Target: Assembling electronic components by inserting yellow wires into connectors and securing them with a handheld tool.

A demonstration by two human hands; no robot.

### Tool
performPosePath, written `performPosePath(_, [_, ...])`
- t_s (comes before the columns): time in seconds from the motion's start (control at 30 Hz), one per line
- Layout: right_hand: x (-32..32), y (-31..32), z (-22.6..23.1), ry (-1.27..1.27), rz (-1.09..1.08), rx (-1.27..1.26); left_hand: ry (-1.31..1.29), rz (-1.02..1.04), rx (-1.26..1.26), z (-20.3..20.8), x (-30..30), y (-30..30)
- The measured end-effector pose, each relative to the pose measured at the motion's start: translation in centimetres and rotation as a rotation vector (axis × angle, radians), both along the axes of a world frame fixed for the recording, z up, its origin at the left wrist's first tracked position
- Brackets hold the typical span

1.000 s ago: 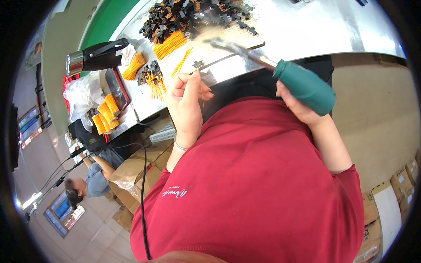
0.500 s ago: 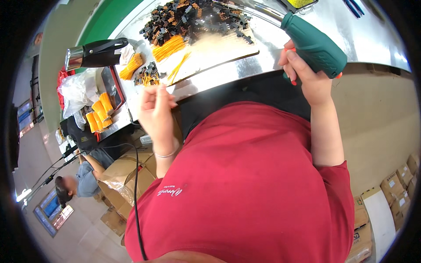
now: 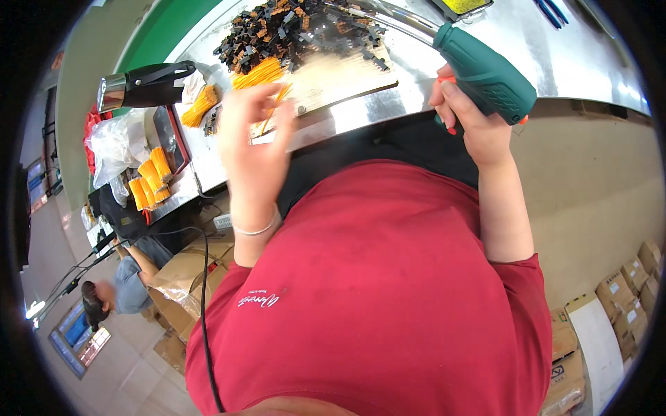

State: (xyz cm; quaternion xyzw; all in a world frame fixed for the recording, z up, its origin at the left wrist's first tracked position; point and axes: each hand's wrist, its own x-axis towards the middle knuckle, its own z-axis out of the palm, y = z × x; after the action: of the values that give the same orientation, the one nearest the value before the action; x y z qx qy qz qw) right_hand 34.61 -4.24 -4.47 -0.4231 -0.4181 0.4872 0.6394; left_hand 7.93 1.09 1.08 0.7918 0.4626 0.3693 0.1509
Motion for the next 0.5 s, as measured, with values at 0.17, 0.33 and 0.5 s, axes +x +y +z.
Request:
performPosePath(0.17, [-0.1, 0.1, -0.2, 0.032, 0.011, 0.016, 0.052, -0.309, 0.183, -2.4, 5.2, 1.5])
performPosePath(0.33, [-0.2, -0.1, 0.0, 0.029, 0.001, 0.012, 0.182, -0.299, 0.157, -3.1, 6.1, 2.1])
performPosePath(0.5, [-0.1, 0.0, -0.1, 0.031, 0.016, 0.033, 0.199, -0.246, 0.049, -2.2, 4.4, 1.3])
